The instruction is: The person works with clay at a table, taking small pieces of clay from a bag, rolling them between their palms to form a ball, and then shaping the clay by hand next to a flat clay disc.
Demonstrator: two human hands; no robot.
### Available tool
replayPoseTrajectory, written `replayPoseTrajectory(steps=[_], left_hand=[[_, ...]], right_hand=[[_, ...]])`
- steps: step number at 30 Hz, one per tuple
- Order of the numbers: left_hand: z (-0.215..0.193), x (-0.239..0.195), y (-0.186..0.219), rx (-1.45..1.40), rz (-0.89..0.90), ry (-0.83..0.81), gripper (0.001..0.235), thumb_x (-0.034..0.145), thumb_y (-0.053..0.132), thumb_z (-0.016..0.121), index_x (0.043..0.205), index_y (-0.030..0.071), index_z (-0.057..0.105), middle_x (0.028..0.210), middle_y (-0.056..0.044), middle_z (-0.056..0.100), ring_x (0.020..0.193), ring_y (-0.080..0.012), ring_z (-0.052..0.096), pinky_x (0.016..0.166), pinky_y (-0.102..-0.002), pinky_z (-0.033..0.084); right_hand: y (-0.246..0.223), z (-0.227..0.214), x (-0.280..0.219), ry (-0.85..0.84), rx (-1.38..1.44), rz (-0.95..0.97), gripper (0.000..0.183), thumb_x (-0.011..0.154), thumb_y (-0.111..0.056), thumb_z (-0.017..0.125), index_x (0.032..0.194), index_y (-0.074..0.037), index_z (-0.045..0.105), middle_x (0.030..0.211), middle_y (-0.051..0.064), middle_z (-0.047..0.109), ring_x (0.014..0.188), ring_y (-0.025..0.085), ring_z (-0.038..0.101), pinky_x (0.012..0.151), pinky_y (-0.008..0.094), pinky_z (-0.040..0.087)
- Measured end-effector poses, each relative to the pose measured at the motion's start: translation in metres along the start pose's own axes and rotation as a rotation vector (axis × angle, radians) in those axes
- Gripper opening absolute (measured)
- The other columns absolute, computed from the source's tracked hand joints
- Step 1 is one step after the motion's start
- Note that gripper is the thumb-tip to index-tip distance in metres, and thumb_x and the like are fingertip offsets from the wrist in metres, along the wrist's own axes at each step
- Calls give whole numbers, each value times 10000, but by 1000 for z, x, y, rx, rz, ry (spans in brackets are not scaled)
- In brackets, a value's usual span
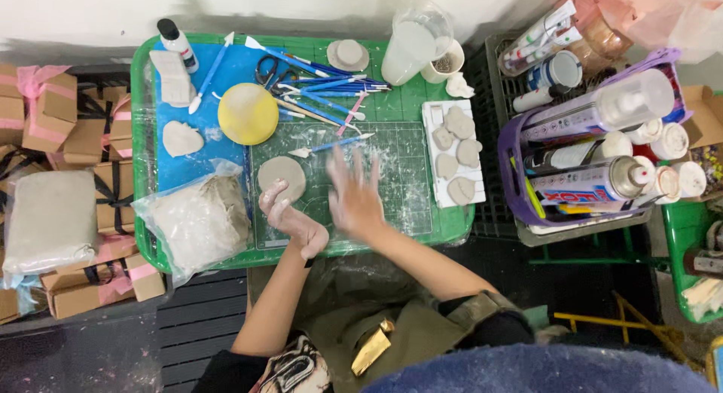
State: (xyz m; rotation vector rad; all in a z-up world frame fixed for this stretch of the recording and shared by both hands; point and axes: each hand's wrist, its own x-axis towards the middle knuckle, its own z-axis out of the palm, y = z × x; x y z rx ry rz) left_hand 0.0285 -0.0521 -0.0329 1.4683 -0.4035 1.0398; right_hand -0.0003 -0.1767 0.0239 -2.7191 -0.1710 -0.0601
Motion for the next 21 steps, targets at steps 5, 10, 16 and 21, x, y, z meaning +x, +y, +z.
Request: replayPoseTrajectory(steps=[5, 10, 16, 21], left_hand=[[-1, -2, -7, -51, -3, 35, 835, 956, 772, 155, 1359, 96, 433, 1337, -204, 494, 1234, -331, 512, 1105, -521, 421], [-2, -5, -7, -14, -63, 13, 860, 966, 772, 116, 1384, 87, 427, 1347, -200, 496, 1237, -338, 523, 1090, -502, 441], [-2, 1, -6, -63, -58, 40, 842, 958, 782, 148, 1381, 104, 413, 1369, -197, 470, 1240, -324, 524, 1109, -504, 440], [-3, 0, -4, -64, -79, 24, 827, 970, 767, 155, 1369, 95, 424, 1354, -206, 474, 1233, -334, 525, 1109, -521, 420]], right_hand=[[43, -40, 21, 52, -95, 22, 795, 974, -351, 607, 1619, -69, 237, 1696, 172, 72, 1560, 513, 9, 1222, 706, -19], [26, -38, -36, -367, -233, 9, 793, 910, -355, 605, 1556, -92, 226, 1683, 189, 67, 1509, 489, -15, 1132, 730, -28], [36, -16, 17, 29, -184, -77, 778, 1001, -317, 531, 1654, -55, 200, 1738, 116, 141, 1590, 464, 108, 1245, 731, 55], [62, -46, -42, -35, -230, -155, 822, 979, -415, 545, 1605, -39, 168, 1664, 257, 121, 1509, 519, 72, 1151, 736, 12]])
